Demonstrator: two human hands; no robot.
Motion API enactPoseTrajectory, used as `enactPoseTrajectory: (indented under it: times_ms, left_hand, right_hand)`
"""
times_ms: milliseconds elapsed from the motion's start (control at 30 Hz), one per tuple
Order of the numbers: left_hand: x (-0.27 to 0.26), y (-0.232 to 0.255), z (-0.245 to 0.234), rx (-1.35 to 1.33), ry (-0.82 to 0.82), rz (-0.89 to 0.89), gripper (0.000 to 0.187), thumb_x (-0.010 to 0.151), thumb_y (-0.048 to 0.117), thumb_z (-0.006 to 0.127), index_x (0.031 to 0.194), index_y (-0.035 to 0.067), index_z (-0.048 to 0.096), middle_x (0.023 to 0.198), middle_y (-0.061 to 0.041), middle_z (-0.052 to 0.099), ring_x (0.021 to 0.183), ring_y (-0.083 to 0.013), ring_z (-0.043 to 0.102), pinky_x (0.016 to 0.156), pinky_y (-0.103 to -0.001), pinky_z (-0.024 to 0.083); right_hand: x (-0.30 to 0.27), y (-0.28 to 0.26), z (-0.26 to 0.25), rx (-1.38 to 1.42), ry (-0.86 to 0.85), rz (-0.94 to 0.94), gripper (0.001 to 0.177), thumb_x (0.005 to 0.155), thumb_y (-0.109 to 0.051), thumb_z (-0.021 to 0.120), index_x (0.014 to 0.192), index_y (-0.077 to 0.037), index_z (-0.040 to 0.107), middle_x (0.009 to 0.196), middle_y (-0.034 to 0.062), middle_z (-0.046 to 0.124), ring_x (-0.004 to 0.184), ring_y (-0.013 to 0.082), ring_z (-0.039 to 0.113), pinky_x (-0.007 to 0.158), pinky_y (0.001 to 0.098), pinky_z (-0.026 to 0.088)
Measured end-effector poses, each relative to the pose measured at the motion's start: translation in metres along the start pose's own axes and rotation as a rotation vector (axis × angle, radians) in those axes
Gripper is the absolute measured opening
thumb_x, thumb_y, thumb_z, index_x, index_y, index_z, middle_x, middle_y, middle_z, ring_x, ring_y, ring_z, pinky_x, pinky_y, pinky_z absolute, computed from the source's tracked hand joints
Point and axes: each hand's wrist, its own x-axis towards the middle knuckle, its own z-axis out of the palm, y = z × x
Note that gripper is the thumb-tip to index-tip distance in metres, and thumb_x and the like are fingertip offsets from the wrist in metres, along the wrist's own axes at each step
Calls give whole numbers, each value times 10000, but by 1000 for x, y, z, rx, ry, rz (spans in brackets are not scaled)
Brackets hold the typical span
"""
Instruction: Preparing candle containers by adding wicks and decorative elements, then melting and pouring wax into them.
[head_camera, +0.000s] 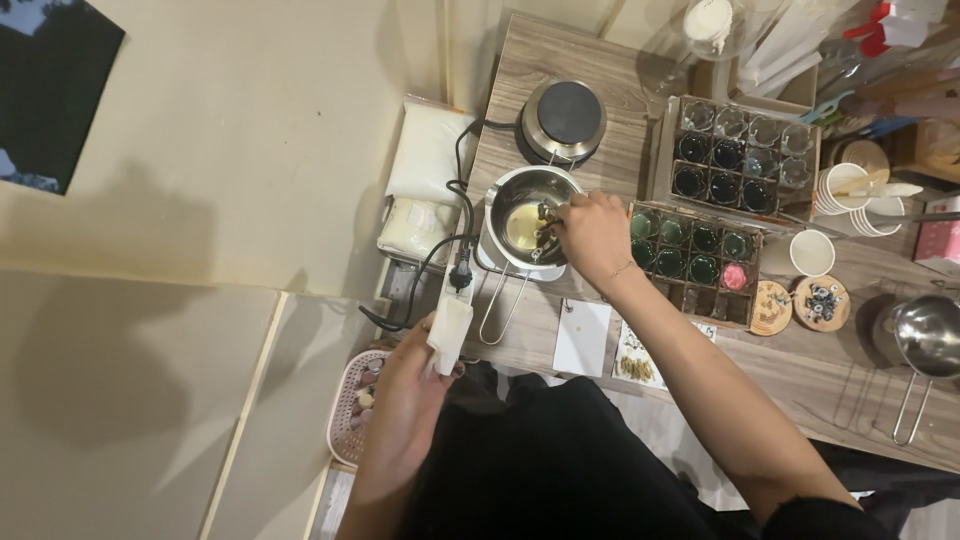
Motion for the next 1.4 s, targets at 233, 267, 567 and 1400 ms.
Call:
enactPoseTrajectory:
  times_ms: [233,267,567,1400]
  left_hand:
    - [1,-3,-4,-7,27,-22,353,1011,269,502,1266,74,647,1136,-17,665,996,-118,569,843,-330,462]
    - [2,-4,-6,11,38,-22,349,1019,277,493,1256,69,643,1129,-22,664,997,-121,575,841,-333,467]
    - [0,-3,-6,20,25,2,335,1049,262,486,1248,41,639,1113,-41,656,976,-127,575,826,-329,476]
    - [0,-18,89,279,-43,-225,441,1004,211,492,1391,14,572,1132,-51,680,938,-133,618,837,-295,497]
  right_hand:
    - [1,-2,0,-35,-47,10,161,797,-242,797,889,-111,806,932,67,725,974,266,641,858,422,457]
    - [1,-2,0,-36,-52,7,165,800,-242,795,901,-112,808,932,66,725,973,265,640,859,421,457]
    - [0,-3,-7,-30,-14,-6,162,811,-220,789,937,-121,815,907,65,716,950,262,644,852,414,456]
    - [-308,96,-59,-163,-7,619,136,843,-261,796,874,-128,789,817,64,666,826,287,647,771,444,473]
